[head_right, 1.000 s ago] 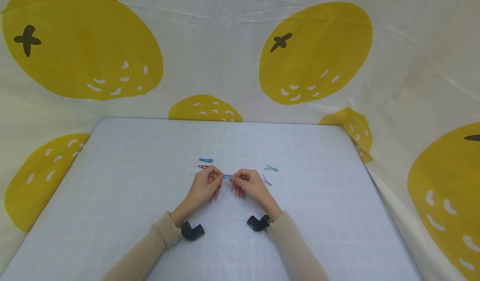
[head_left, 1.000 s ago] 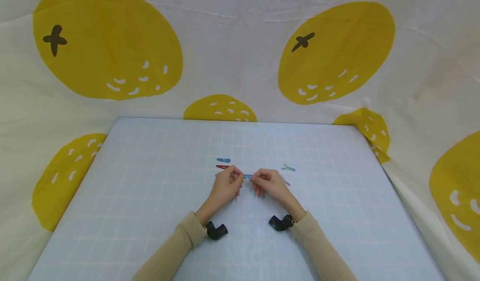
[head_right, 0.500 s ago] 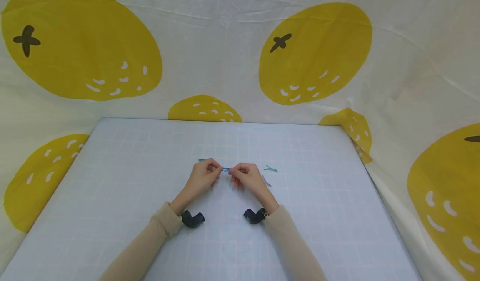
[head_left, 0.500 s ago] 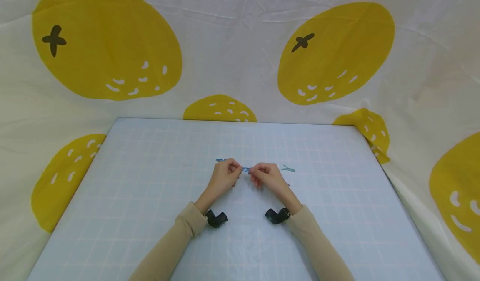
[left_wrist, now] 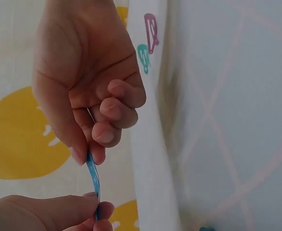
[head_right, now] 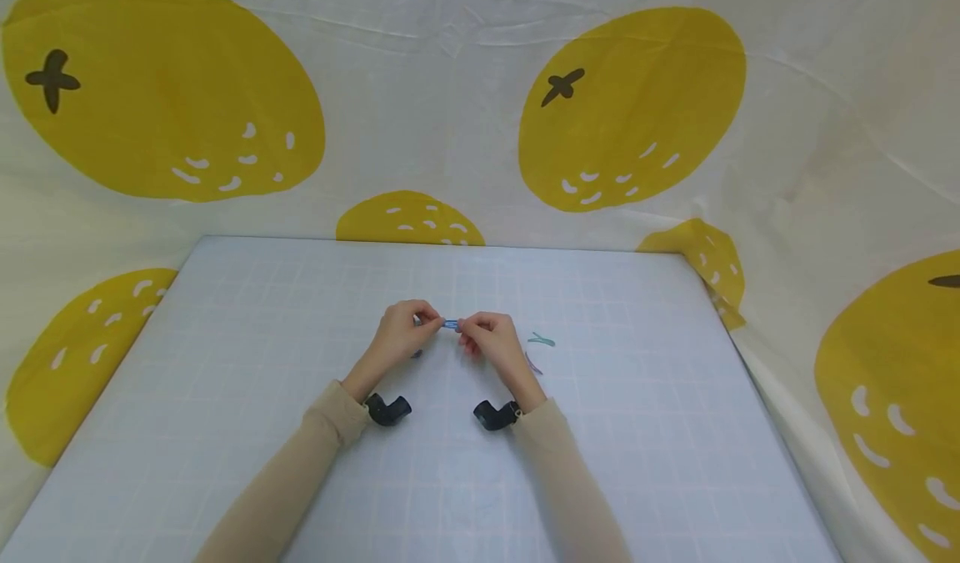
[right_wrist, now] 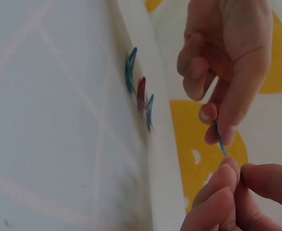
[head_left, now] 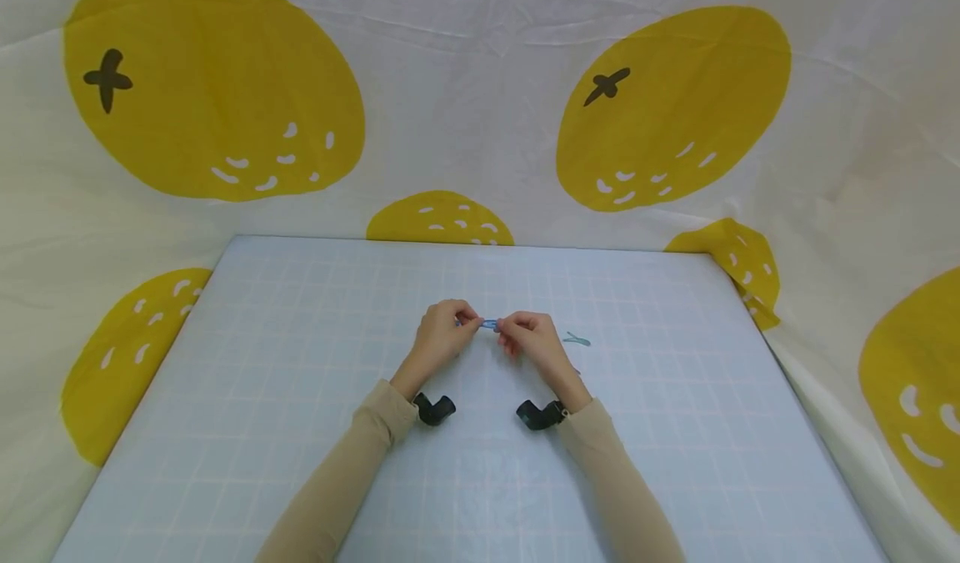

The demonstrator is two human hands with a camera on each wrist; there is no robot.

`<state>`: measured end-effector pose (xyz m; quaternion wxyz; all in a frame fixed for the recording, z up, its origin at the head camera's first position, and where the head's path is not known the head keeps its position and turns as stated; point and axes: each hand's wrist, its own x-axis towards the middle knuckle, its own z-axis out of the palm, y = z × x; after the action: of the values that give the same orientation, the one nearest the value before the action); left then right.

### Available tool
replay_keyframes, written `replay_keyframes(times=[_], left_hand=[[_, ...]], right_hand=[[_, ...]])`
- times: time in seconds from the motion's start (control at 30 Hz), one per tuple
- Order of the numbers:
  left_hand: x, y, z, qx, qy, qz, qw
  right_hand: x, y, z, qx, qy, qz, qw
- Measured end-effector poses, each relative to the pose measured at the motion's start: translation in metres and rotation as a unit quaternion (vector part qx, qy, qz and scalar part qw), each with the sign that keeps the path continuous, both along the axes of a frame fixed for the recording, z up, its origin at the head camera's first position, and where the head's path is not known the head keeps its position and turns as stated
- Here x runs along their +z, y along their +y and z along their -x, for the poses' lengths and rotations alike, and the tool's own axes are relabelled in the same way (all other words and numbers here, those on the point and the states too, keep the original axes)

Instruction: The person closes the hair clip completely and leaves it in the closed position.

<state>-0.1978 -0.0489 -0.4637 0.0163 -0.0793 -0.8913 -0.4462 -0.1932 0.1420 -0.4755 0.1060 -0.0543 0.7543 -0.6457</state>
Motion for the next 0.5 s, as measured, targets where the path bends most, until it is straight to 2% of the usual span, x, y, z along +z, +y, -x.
replay_keyframes(times=[0.13,0.37,0.5], left_hand=[[0.004,-0.001,0.012,-0.013,-0.026,0.041,0.9987],[0.012,-0.005,0.034,-0.061,-0.105,0.061,0.9908],[0.013,-0.005,0.043,-0.069,-0.116,0.091,0.9867]], right_hand=[[-0.003,-0.003,0.006,-0.023,0.011,-0.016,1.0],[-0.007,-0.007,0.015,-0.07,0.002,-0.053,0.996],[-0.008,-0.011,0.018,-0.102,-0.007,-0.072,0.992]])
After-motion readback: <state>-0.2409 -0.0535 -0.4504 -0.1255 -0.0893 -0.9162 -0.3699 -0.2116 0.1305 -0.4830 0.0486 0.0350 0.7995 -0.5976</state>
